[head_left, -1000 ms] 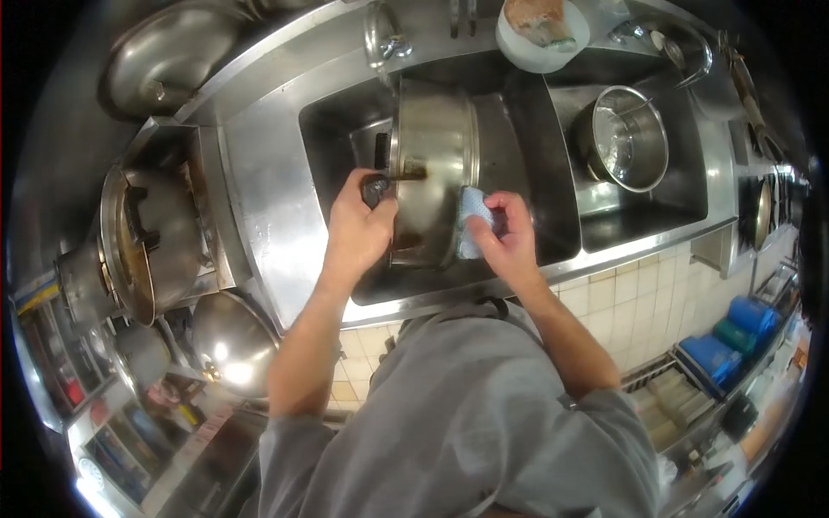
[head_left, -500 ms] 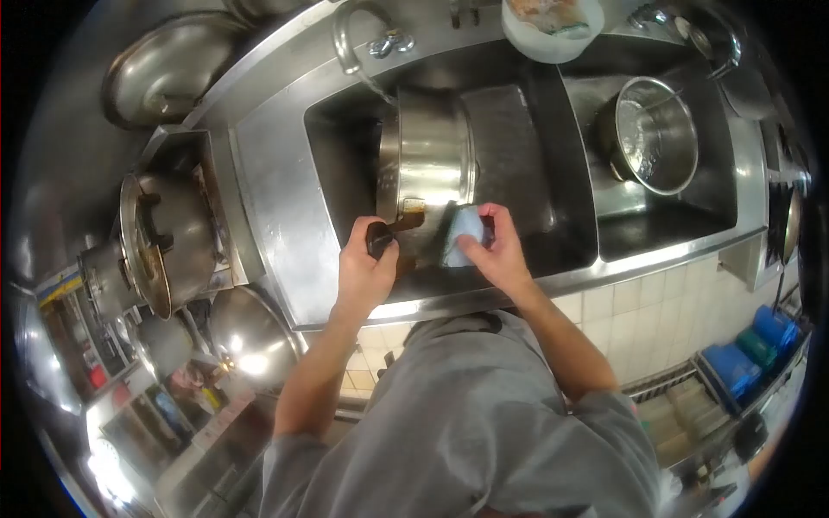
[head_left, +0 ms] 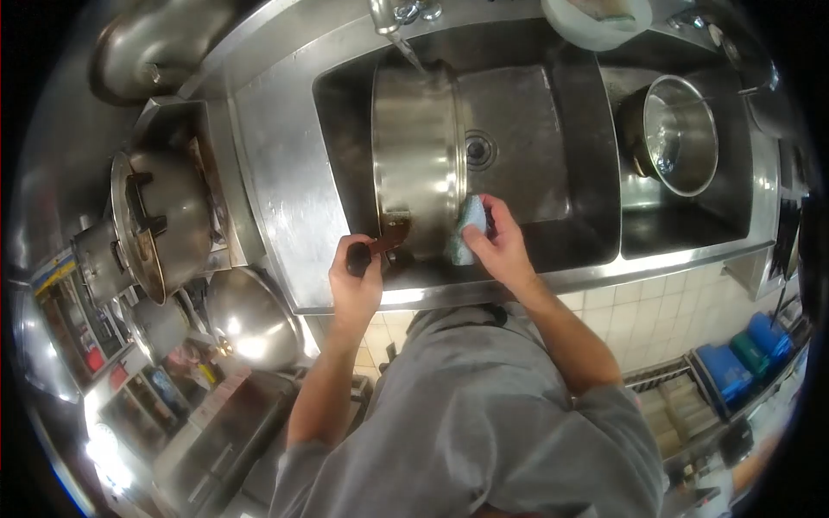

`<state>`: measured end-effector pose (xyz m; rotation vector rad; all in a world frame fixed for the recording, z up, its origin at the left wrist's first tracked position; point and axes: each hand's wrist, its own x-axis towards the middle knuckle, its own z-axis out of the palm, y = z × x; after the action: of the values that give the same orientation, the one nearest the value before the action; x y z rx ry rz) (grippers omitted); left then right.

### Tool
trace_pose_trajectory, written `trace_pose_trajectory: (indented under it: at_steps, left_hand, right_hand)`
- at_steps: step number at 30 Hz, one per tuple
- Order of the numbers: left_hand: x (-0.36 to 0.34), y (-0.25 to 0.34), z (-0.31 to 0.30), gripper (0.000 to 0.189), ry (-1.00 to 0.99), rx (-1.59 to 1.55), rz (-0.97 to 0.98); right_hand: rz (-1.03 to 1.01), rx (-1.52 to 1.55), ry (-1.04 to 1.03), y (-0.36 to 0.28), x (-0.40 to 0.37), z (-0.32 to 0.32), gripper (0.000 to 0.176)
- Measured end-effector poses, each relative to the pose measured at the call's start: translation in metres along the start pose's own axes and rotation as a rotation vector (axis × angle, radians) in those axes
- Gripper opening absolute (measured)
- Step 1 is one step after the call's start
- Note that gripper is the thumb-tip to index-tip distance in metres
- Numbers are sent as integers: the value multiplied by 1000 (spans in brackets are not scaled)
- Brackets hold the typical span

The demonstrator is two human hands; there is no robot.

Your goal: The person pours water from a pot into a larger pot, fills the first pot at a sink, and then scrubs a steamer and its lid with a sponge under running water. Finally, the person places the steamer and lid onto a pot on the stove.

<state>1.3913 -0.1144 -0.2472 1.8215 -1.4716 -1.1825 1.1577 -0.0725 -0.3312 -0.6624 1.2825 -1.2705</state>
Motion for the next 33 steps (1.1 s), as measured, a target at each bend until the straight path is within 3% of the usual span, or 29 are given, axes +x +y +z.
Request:
trace_pose_trajectory:
  at_steps: [3, 5, 9, 12, 15, 17, 20, 22, 24, 26, 28, 29, 31, 32, 33]
  left_hand:
    - [-3, -2, -6, 16, 12, -11, -40]
    - [-2, -11, -14, 16, 10, 14, -43]
    - [0, -5, -26, 18, -28, 12, -101]
    - [-2, -7, -32, 19, -13, 26, 11]
    - [-5, -33, -40, 17, 23, 19, 87]
    - [-8, -39, -46, 18, 5, 32, 83]
    - [-5, -49, -50, 20, -22, 9, 82]
    - [-20, -59, -55, 21, -12, -16, 48]
    - [-21, -74, -52, 14, 49, -100, -11]
    - [-24, -91, -56, 12, 48, -89, 4]
    - [-25, -98, -61, 26, -16, -84, -95]
    - [-25, -100, -60, 26, -19, -93, -90]
    - [-27, -105, -59, 28, -13, -122, -158]
    - [-26, -103, -58, 28, -12, -122, -160]
    - [-26, -96, -58, 28, -21, -106, -142]
  right_hand:
    - [74, -11, -25, -8, 0, 5, 42]
    - [-40, -255, -50, -10, 5, 9, 44]
    - [-127, -282, 12, -43, 57, 19, 38]
    - [-18, -249, 38, -65, 84, 30, 39]
    - [84, -126, -57, -46, 45, 41, 49]
    - [35, -215, -77, -45, 54, 41, 49]
    - [-94, -338, 25, -60, 124, 48, 49]
    - [12, -198, 17, -66, 156, 61, 49]
    - [-132, -280, -6, -48, 128, 67, 49]
    - [-18, -256, -28, -55, 88, 77, 48]
    - [35, -270, -62, -59, 72, 77, 46]
    - [29, -279, -59, -60, 81, 75, 46]
    - [-172, -415, -81, -55, 117, 70, 46]
    - [-40, -367, -32, -66, 147, 76, 49]
    - [-86, -291, -27, -62, 182, 76, 49]
